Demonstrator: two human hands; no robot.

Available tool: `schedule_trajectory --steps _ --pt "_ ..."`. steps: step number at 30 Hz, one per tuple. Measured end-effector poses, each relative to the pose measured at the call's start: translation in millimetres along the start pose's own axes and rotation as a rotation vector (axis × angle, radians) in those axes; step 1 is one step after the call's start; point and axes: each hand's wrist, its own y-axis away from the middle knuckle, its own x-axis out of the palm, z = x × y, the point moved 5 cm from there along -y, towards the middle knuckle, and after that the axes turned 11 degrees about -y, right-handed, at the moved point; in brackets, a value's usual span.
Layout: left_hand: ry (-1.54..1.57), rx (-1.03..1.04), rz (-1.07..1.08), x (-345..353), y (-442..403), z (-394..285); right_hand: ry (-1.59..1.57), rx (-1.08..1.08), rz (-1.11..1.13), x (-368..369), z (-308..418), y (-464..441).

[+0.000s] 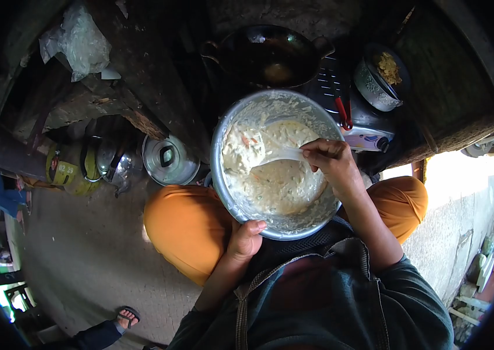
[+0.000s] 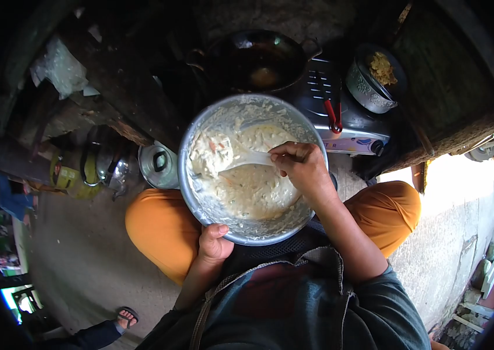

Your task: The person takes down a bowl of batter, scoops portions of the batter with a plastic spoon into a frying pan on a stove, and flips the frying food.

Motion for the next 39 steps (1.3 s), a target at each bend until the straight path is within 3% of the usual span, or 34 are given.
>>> schedule_trajectory --steps 2,8,16,23,32,37,39 --pt "-0.007 0.014 -0.025 -3.5 -0.6 2.4 -0.1 0.019 -0.009 -0.1 -0.3 -0.5" --pt "-0.025 0.053 -0.053 -1.9 -1.7 1.0 0.056 -0.149 -0.174 -2.3 3.5 1.5" --pt "-0.029 0.072 -0.07 -3.9 -1.1 0.7 -0.217 0.07 -0.007 -0.5 -0.2 -0.2" --pt "0.069 0.099 -0.086 -2.7 -7.3 0.2 -0.157 0.07 0.004 -19.9 19.5 -7.4" --pt "0.076 0.144 -0.166 -0.4 -11.1 -7.3 -0.237 0.152 -0.048 -54.4 21.7 -73.7" --pt "0.1 0.118 -0.154 -1.0 -12.0 -4.5 -0.098 0.12 -0.012 -94.9 8.1 -154.1" --pt "0.121 0.056 -0.153 -0.3 -9.2 -5.0 0.108 0.092 -0.022 -107.0 8.6 -180.1"
